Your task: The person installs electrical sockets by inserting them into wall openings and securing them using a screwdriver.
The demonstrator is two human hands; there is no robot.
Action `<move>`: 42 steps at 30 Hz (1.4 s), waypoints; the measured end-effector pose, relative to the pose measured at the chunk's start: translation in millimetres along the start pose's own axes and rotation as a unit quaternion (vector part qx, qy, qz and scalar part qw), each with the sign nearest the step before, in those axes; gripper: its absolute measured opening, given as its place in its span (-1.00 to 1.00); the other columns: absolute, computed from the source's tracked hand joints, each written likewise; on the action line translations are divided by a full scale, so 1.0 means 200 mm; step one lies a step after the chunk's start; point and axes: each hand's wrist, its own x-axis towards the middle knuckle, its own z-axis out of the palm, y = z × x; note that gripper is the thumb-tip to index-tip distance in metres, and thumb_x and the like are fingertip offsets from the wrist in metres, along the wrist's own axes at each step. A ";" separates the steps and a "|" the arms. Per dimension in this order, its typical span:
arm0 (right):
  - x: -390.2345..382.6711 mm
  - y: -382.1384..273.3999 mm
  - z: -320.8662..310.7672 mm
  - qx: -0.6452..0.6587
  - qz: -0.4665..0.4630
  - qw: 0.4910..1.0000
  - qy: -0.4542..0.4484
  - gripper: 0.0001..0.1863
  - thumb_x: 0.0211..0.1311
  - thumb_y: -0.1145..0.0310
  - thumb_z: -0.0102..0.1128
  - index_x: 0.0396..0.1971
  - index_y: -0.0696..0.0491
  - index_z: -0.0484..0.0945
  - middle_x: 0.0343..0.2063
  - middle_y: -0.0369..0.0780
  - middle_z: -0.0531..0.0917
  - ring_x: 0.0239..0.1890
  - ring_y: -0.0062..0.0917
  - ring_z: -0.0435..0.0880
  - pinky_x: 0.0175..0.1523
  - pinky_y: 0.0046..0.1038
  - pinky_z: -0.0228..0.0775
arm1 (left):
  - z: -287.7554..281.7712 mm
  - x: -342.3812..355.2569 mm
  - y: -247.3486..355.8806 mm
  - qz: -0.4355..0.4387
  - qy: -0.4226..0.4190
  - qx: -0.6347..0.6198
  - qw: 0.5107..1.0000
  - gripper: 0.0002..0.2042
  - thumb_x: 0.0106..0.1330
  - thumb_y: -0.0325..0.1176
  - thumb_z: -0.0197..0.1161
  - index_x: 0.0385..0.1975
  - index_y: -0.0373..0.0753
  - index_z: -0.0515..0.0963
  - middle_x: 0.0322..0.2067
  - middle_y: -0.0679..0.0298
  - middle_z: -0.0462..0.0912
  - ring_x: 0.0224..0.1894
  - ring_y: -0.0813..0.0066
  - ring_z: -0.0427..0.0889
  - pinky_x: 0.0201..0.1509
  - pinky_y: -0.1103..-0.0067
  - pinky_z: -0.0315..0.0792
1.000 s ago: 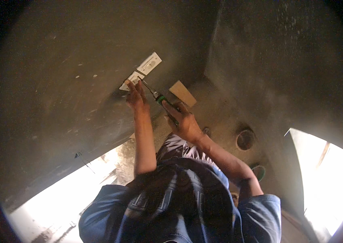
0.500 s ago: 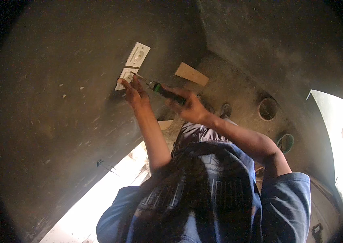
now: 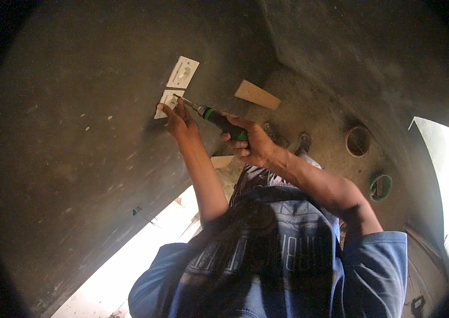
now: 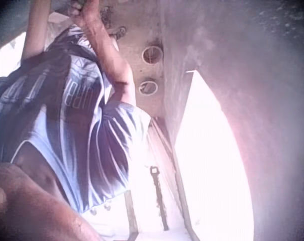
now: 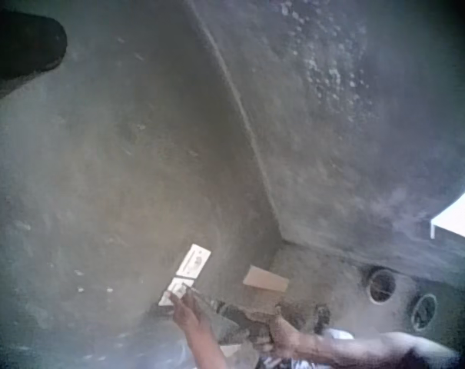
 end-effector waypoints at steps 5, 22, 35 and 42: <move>0.00 -0.03 0.04 -0.217 -0.061 0.974 0.012 -0.48 0.32 0.24 0.14 0.29 -0.21 0.35 -0.37 -0.23 0.50 -0.59 -0.60 0.42 -0.58 -0.59 0.26 | -0.01 -0.04 0.01 0.019 -0.010 0.002 1.000 -0.19 0.36 0.03 0.16 0.17 -0.76 0.12 0.16 -0.20 0.36 0.17 0.21 0.49 0.31 0.50 0.42; 0.01 -0.09 0.02 -0.127 0.000 0.992 -0.001 -0.51 0.33 0.21 0.09 0.25 -0.16 0.31 -0.45 -0.25 0.50 -0.63 -0.64 0.32 -0.65 -0.65 0.05 | -0.04 0.02 -0.04 0.013 -0.020 0.022 0.999 -0.06 0.27 0.13 0.17 0.22 -0.75 0.02 0.19 -0.18 0.30 0.27 0.22 0.39 0.44 0.47 0.24; -0.04 0.10 0.01 -0.330 -0.158 0.921 0.137 -0.62 0.23 0.44 0.17 0.05 0.07 0.39 -0.18 -0.15 0.53 -0.27 -0.49 0.55 -0.35 -0.45 0.41 | -0.02 0.03 -0.03 0.018 0.011 -0.012 1.000 -0.37 0.32 0.02 0.23 0.02 -0.56 0.40 -0.01 -0.03 0.55 0.04 0.36 0.58 0.08 0.61 0.50; -0.07 -0.06 0.06 -0.738 -0.290 0.608 0.041 -0.50 0.30 0.36 0.21 0.21 0.11 0.36 -0.17 -0.13 0.60 -0.10 -0.31 0.62 -0.12 -0.26 0.54 | -0.03 0.02 -0.04 0.027 0.002 -0.025 0.999 -0.39 0.39 -0.03 0.16 0.01 -0.64 0.37 -0.01 -0.03 0.54 0.06 0.35 0.57 0.13 0.59 0.51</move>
